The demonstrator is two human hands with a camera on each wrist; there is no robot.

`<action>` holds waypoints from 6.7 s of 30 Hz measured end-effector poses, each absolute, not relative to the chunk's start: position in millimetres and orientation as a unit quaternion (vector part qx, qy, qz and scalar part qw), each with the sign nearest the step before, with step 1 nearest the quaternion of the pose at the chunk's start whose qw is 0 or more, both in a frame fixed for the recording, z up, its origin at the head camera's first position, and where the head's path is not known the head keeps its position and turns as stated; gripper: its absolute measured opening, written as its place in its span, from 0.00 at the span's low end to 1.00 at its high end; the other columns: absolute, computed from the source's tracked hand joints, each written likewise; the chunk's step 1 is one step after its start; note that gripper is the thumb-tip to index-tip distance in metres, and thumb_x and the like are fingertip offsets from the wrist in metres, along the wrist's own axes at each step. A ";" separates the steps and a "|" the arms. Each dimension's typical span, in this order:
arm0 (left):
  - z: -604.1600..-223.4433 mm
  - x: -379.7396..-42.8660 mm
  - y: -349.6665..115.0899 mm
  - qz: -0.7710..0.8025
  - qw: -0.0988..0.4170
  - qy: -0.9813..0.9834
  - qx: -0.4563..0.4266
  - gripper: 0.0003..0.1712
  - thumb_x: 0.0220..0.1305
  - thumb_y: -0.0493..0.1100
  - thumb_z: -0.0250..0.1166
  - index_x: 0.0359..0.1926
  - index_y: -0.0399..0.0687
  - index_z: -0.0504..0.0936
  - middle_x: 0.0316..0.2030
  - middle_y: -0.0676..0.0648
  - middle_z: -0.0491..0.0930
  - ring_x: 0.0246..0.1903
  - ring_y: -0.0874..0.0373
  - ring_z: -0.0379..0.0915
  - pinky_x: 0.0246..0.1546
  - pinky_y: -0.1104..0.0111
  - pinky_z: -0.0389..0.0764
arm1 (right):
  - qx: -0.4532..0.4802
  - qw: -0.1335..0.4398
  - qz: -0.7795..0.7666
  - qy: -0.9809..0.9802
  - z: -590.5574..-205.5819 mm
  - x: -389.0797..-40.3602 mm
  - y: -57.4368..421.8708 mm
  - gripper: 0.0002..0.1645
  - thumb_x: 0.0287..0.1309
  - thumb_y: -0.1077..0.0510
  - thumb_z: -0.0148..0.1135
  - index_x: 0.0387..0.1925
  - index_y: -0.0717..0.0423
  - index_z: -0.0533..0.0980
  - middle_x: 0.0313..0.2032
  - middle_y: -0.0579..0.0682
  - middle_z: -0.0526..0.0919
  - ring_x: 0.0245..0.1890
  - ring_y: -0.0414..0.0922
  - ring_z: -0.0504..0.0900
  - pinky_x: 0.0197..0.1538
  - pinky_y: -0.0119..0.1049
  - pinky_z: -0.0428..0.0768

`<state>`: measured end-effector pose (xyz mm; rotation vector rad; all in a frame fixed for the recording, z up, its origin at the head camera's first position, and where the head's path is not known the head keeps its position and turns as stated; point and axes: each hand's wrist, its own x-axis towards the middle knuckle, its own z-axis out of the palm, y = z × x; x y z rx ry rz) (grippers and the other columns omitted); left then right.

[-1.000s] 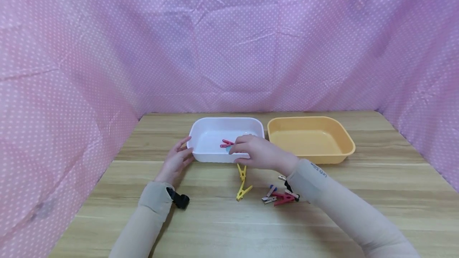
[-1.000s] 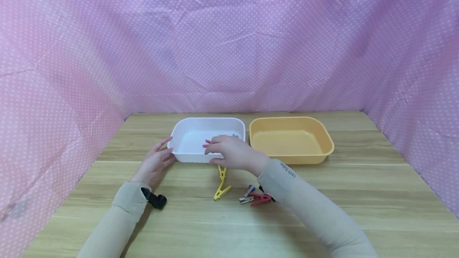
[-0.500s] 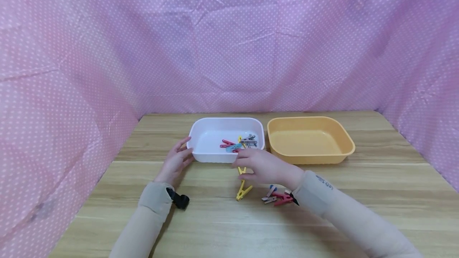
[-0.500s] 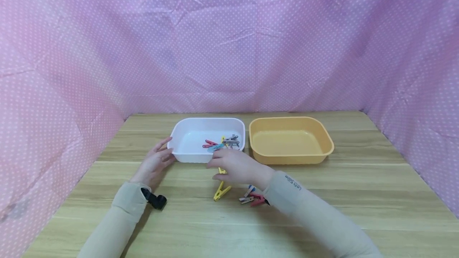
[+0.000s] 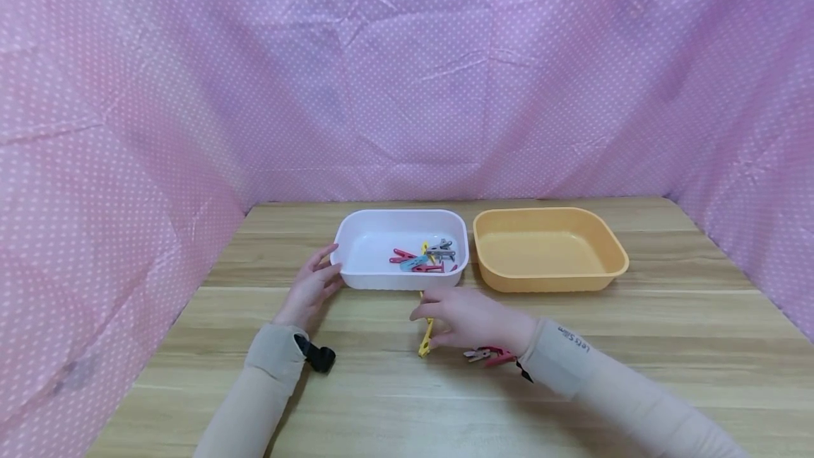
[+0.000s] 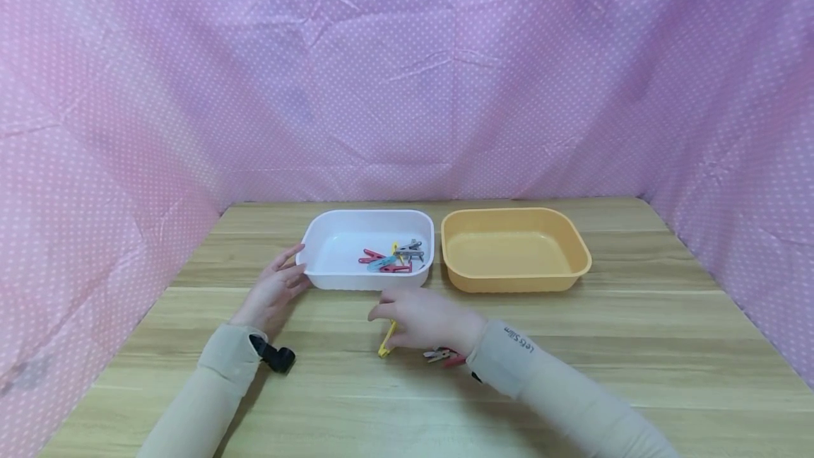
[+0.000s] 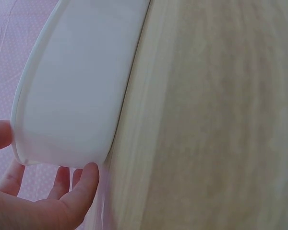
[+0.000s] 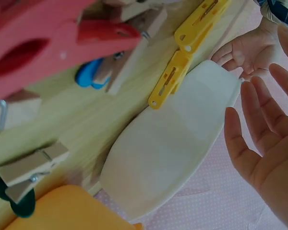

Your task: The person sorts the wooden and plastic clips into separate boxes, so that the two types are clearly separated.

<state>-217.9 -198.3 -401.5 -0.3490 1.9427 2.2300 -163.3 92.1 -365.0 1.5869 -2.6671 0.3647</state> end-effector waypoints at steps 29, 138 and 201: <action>-400.8 -220.2 -198.9 0.746 0.087 0.651 -0.113 0.31 0.69 0.33 0.50 0.71 0.51 0.57 0.65 0.38 0.56 0.62 0.48 0.61 0.66 0.59 0.65 | 0.458 -0.078 0.066 -0.883 -385.8 -157.0 86.4 0.27 0.44 0.50 0.75 0.49 0.44 0.78 0.42 0.43 0.75 0.42 0.39 0.74 0.50 0.34 0.76; -398.5 -218.8 -201.5 0.746 0.094 0.648 -0.120 0.32 0.69 0.32 0.51 0.71 0.53 0.57 0.67 0.37 0.56 0.62 0.46 0.61 0.66 0.60 0.65 | 0.326 -0.009 0.161 -0.932 -305.5 -270.1 72.9 0.13 0.57 0.57 0.65 0.44 0.55 0.80 0.42 0.50 0.82 0.39 0.45 0.79 0.46 0.38 0.80; -402.3 -220.9 -199.5 0.748 0.082 0.646 -0.130 0.31 0.68 0.32 0.51 0.70 0.53 0.60 0.64 0.38 0.58 0.59 0.48 0.63 0.65 0.59 0.66 | 0.333 0.029 0.303 -0.893 -323.4 -251.6 63.3 0.17 0.55 0.54 0.67 0.46 0.55 0.79 0.40 0.49 0.83 0.34 0.42 0.78 0.37 0.32 0.77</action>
